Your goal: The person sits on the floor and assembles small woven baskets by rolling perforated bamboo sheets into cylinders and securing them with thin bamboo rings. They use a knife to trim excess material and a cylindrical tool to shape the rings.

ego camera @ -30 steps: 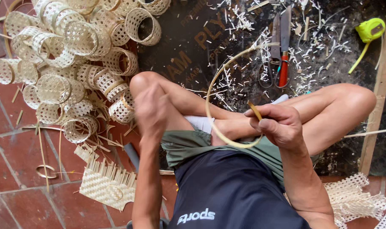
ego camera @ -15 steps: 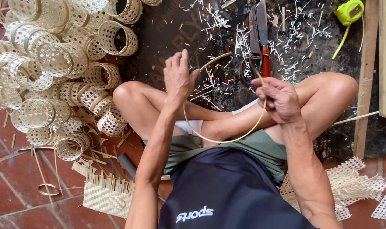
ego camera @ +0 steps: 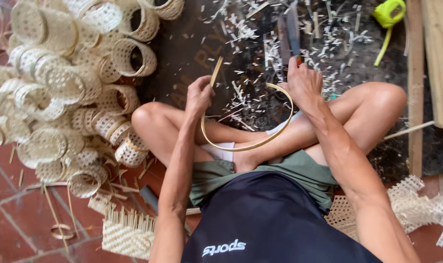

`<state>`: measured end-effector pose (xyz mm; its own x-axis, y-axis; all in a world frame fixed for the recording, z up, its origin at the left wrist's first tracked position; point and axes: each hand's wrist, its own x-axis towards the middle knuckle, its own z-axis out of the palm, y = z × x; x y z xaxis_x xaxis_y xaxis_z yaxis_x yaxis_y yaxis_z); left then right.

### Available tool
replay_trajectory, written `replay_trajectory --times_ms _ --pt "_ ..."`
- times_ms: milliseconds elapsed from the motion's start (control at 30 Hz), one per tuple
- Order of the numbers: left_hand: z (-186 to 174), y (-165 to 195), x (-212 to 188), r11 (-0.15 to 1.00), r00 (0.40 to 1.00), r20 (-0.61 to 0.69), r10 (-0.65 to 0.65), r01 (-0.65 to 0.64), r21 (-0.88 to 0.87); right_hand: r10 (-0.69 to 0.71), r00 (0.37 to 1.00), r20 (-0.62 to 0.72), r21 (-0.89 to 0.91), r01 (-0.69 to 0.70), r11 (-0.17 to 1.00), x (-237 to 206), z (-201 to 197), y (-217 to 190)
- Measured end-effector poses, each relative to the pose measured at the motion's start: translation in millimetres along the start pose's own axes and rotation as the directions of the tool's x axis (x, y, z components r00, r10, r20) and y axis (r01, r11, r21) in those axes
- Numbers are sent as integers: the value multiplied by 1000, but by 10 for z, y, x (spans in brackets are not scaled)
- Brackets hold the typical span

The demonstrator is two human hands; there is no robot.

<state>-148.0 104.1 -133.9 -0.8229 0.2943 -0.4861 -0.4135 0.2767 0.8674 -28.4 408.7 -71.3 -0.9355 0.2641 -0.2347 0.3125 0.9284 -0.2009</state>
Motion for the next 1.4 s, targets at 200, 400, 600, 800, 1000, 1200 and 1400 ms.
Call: replay_trajectory --times_ms 200,400,600,800,1000,1200,1400 --pt "-165 43 -109 998 997 73 -32 37 -59 7 999 41 -54 -5 999 149 32 -322" --pt "-140 240 -195 995 983 158 -94 97 -12 121 978 -170 -12 -125 992 412 -315 108" --pt "-24 287 -248 994 942 323 -93 105 -19 60 972 -226 166 -22 986 91 -912 889" --pt "18 212 -210 984 926 356 -128 162 -68 330 786 -524 337 -165 927 -1347 -927 2111" --pt "100 168 -120 974 944 269 -192 216 -63 653 620 -434 239 -620 748 -2613 109 2544" --pt "138 108 -63 969 943 251 -220 241 -58 598 626 -500 -48 -710 703 -2824 509 2505" --pt "149 142 -86 954 941 192 -277 293 -60 769 604 210 -31 -782 622 -2603 -58 3044"
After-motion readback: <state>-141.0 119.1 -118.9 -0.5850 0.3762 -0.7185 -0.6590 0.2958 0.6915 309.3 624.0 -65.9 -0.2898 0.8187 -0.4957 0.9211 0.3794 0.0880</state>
